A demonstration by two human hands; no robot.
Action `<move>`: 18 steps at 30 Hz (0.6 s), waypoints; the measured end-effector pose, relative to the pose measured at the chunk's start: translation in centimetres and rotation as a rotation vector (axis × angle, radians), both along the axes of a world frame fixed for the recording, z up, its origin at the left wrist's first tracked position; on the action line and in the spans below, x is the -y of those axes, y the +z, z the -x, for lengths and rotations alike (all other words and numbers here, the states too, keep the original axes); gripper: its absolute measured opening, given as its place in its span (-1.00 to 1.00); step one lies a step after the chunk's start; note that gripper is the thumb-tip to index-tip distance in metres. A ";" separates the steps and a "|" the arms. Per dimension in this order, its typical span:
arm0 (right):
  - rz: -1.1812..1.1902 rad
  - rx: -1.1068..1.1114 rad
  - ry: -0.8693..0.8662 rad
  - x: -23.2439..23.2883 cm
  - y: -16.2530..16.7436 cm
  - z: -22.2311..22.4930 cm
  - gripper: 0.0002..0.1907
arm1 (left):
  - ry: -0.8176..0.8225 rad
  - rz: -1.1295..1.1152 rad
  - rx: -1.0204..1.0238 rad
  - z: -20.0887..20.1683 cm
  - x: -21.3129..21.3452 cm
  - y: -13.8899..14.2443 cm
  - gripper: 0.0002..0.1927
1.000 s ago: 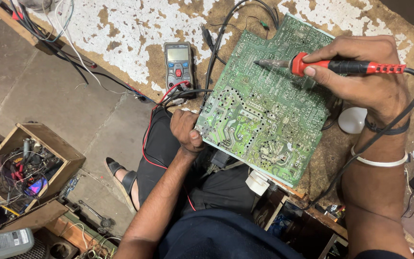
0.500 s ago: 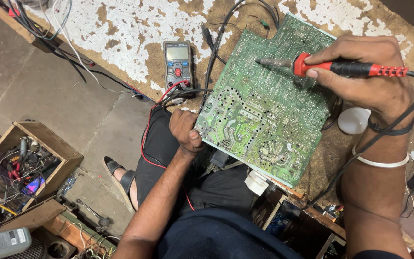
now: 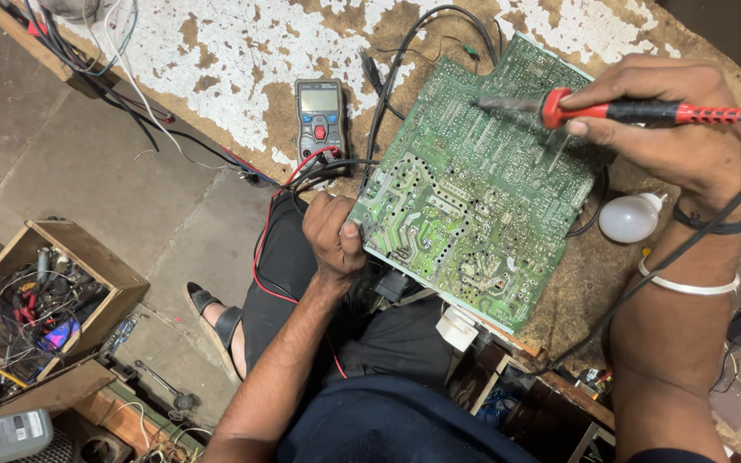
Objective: The person uses a soldering iron to apply heat to multiple points on a green circuit board held in the left hand. The person repeatedly touches the iron to different solder joints and traces across the board surface.
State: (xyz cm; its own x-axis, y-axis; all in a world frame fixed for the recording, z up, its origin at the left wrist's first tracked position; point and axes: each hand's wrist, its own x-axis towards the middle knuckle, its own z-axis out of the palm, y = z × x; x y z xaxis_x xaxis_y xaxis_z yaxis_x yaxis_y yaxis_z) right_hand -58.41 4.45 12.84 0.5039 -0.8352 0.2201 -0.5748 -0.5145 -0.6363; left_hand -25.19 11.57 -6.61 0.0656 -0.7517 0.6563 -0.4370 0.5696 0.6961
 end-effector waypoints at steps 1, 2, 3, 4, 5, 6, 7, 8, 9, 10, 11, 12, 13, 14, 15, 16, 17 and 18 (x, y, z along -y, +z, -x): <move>0.015 0.018 0.008 -0.1 0.2 0.0 -0.75 | 0.001 -0.006 0.005 0.0 0.0 0.0 -0.46; 0.023 0.011 0.019 0.1 0.2 0.0 -0.75 | 0.002 -0.012 0.010 0.0 0.0 -0.1 -0.47; 0.030 0.005 0.029 0.3 0.1 0.0 -0.75 | 0.003 -0.020 0.014 -0.1 0.0 -0.1 -0.48; 0.037 0.000 0.039 0.5 -0.1 0.0 -0.75 | -0.005 -0.029 0.017 -0.1 0.0 -0.1 -0.49; 0.025 -0.018 0.030 0.5 -0.3 0.0 -0.75 | -0.014 -0.037 0.021 -0.2 -0.1 -0.1 -0.49; 0.013 -0.036 0.019 0.5 -0.6 0.1 -0.76 | -0.023 -0.046 0.025 -0.3 -0.1 -0.1 -0.50; 0.007 -0.041 0.011 0.5 -0.8 0.2 -0.75 | -0.027 -0.049 0.026 -0.3 -0.1 -0.1 -0.50; 0.002 -0.046 0.003 0.5 -0.9 0.3 -0.75 | -0.027 -0.051 0.026 -0.3 -0.1 -0.1 -0.51; 0.003 -0.037 -0.003 0.5 -1.0 0.3 -0.74 | -0.028 -0.053 0.027 -0.4 -0.1 -0.1 -0.51; 0.003 -0.028 -0.008 0.5 -1.0 0.3 -0.73 | -0.030 -0.055 0.025 -0.4 -0.1 -0.2 -0.51; 0.010 -0.018 0.006 0.5 -0.9 0.3 -0.73 | -0.032 -0.056 0.023 -0.4 -0.1 -0.2 -0.51; 0.016 -0.010 0.019 0.6 -0.8 0.3 -0.73 | -0.034 -0.058 0.020 -0.3 -0.1 -0.2 -0.51; 0.022 -0.001 0.033 0.6 -0.7 0.2 -0.73 | -0.041 -0.059 0.017 -0.3 -0.2 -0.2 -0.51; 0.023 -0.029 0.018 0.6 -0.7 0.1 -0.72 | -0.046 -0.060 0.014 -0.4 -0.2 -0.2 -0.51; 0.025 -0.056 0.002 0.6 -0.7 0.0 -0.72 | -0.053 -0.059 0.012 -0.4 -0.1 -0.1 -0.50; 0.025 -0.085 -0.016 0.5 -0.7 -0.1 -0.72 | -0.049 -0.065 0.015 -0.4 -0.2 -0.1 -0.50; 0.020 -0.044 0.004 0.5 -0.7 -0.1 -0.72 | -0.045 -0.068 0.019 -0.4 -0.1 -0.1 -0.50; 0.015 -0.003 0.024 0.5 -0.7 0.0 -0.73 | -0.041 -0.072 0.022 -0.4 -0.1 0.0 -0.50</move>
State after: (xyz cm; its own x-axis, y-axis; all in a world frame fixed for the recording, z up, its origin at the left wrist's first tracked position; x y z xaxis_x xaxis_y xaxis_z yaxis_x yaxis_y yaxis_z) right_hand -58.37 3.93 12.17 0.5246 -0.8194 0.2310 -0.5637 -0.5376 -0.6271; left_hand -24.75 11.66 -6.66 0.0197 -0.7989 0.6011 -0.4302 0.5360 0.7264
